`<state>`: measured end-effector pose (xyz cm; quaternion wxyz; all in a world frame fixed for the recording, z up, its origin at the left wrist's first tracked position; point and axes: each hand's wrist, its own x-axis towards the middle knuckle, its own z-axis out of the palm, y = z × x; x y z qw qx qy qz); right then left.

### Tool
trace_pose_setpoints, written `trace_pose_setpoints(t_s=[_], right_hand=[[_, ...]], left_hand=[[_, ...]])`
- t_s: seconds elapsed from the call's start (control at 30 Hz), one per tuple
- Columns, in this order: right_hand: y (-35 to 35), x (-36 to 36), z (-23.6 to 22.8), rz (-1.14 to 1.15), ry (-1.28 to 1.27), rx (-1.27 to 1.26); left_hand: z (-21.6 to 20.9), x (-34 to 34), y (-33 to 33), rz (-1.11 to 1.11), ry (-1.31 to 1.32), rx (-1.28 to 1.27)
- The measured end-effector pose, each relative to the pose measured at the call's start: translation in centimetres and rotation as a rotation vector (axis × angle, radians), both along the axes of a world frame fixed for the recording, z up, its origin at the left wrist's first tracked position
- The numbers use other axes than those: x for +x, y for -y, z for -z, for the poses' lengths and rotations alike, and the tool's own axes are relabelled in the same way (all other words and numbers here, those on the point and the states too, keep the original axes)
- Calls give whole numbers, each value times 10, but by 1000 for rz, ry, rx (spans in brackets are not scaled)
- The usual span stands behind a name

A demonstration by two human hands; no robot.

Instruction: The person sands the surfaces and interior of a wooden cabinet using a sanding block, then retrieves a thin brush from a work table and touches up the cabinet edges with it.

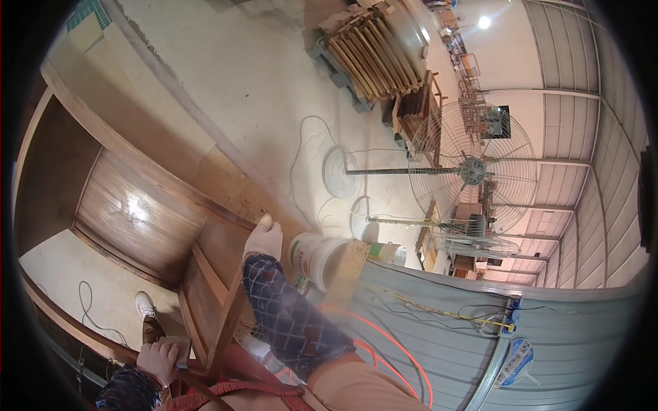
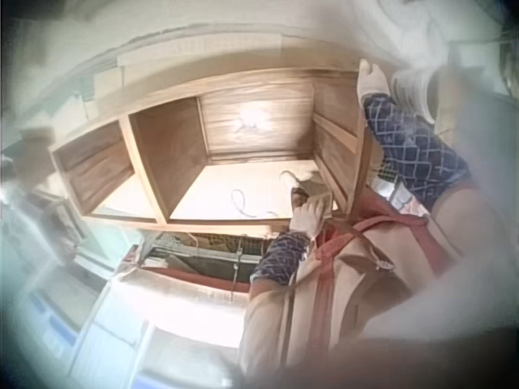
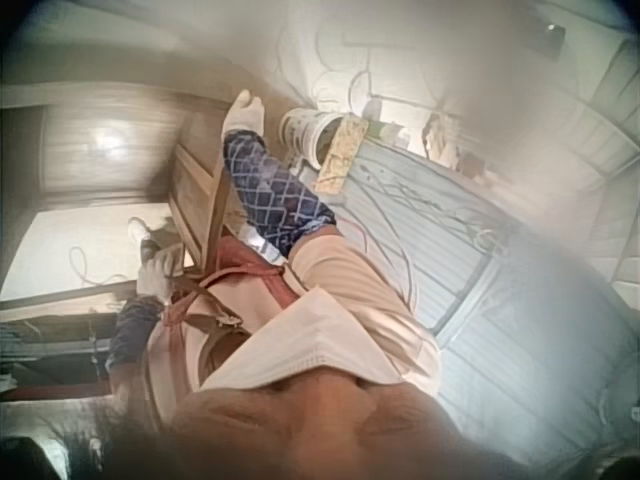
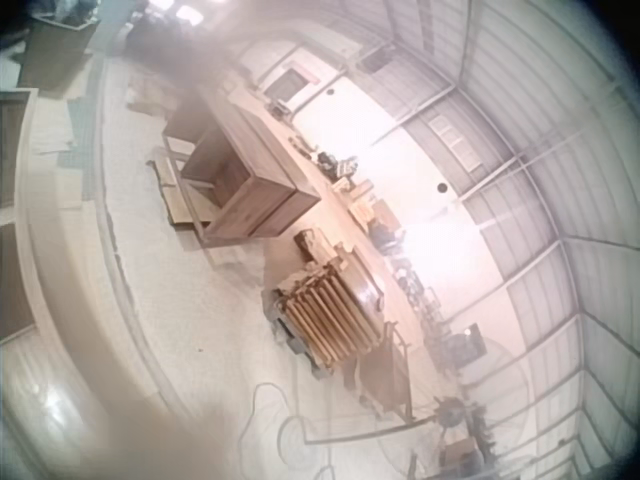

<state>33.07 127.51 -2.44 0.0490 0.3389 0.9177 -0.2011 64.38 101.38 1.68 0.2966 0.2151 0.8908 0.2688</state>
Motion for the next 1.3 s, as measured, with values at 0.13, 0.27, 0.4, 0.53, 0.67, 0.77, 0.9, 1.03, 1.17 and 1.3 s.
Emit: trace_pose_setpoints(t_s=[0.13, 0.27, 0.4, 0.53, 0.67, 0.77, 0.9, 1.03, 1.17, 1.3], right_hand=[[2, 1, -1, 5, 5, -21], [0, -2, -3, -8, 8, -1], [2, -2, -5, 3, 10, -8], [5, -3, -9, 4, 38, -35], [2, 2, 0, -2, -95, 29], [5, 5, 5, -1, -126, 44], [11, 7, -3, -9, -31, 31], [12, -9, -33, -74, 1, 70], [-9, -8, 0, -90, -11, 47], [-25, -4, 21, -124, -35, -115]], left_hand=[[6, 7, -5, -24, -17, -52], [-1, -3, 2, 31, -55, 0], [7, 4, 1, -5, 102, -55], [14, 11, 2, 57, -105, -39], [6, 1, 4, 36, -80, 4], [-3, -2, 4, 57, -41, -1], [-13, -3, 4, -36, -43, 33], [7, -16, -14, -220, 117, -107], [83, -69, -52, -1151, 501, 385], [104, -130, -127, -1128, 681, 1240]])
